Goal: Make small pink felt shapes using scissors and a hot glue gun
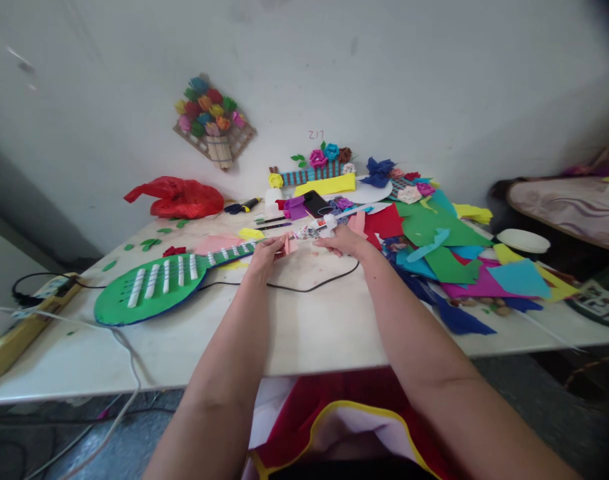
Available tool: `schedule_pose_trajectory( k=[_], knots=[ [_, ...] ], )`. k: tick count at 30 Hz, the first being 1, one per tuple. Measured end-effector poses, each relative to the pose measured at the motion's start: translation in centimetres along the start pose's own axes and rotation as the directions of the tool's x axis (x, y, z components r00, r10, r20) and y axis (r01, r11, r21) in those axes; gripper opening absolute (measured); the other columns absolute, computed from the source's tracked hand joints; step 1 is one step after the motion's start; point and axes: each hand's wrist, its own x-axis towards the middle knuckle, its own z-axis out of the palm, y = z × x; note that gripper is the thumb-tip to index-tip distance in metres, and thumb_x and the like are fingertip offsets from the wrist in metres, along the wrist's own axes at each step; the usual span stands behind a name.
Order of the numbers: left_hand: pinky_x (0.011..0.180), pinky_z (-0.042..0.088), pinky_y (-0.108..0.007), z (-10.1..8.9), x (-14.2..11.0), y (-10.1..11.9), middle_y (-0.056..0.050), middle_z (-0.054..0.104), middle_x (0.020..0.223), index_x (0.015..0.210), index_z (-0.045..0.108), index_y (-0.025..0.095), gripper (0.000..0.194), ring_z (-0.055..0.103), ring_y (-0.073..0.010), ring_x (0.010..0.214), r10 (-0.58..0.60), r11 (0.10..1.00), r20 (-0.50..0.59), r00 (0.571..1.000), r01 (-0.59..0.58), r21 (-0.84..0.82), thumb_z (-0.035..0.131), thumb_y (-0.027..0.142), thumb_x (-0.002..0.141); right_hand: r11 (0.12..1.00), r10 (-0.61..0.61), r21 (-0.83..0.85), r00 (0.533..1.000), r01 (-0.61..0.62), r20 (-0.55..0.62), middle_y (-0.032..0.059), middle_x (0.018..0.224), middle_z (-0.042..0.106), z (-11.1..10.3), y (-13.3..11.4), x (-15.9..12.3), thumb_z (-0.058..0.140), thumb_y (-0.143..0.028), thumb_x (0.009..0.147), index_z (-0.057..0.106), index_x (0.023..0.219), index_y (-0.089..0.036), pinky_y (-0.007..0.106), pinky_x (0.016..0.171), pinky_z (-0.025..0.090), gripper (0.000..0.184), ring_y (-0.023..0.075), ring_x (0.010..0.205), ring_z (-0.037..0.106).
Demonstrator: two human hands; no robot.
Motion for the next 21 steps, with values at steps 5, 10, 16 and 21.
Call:
schedule_pose_trajectory(
  k=[5,10,16,21],
  knots=[
    [0.067,0.046,-0.028,-0.1,0.2,-0.1,-0.005,0.066,0.069,0.077,0.07,0.014,0.042,0.062,-0.017,0.071,0.001,1.0,-0.006,1.0,-0.001,-0.007,0.079,0.045,0.05,0.999,0.02,-0.025,0.999,-0.019,0.029,-0.0023,0.043,0.046,-0.2,-0.7,-0.4,0.068,-0.04,0.068,0.049,0.059,-0.017,0.021,0.035,0.031,0.032,0.0073,0.036,0.039],
    [0.066,0.046,-0.028,-0.2,0.2,-0.2,-0.006,0.067,0.072,0.078,0.07,0.014,0.042,0.062,-0.0174,0.072,0.004,1.0,0.02,1.0,-0.004,0.006,0.078,0.045,0.053,1.0,0.014,0.009,1.0,-0.014,-0.015,-0.0032,0.042,0.043,-0.2,-1.2,-0.7,0.069,-0.04,0.067,0.046,0.057,-0.018,0.022,0.035,0.031,0.033,0.0074,0.035,0.038],
    [0.066,0.046,-0.027,-0.3,0.2,-0.3,-0.004,0.066,0.071,0.077,0.07,0.014,0.039,0.06,-0.0148,0.068,0.012,1.0,0.01,1.0,-0.012,-0.006,0.079,0.043,0.053,1.0,0.003,0.01,1.0,-0.003,-0.012,-0.0035,0.042,0.044,-0.1,-0.8,-0.5,0.069,-0.04,0.067,0.047,0.058,-0.017,0.021,0.034,0.031,0.032,0.0069,0.034,0.038],
    [0.068,0.047,-0.027,-0.3,0.4,-0.4,-0.004,0.065,0.068,0.075,0.07,0.014,0.039,0.061,-0.0148,0.067,0.027,0.999,-0.001,1.0,-0.027,-0.03,0.079,0.042,0.052,0.999,0.007,-0.04,1.0,-0.006,0.027,-0.002,0.041,0.044,-0.2,-0.9,-0.6,0.067,-0.04,0.068,0.046,0.057,-0.017,0.022,0.036,0.031,0.033,0.0078,0.036,0.04]
  ],
)
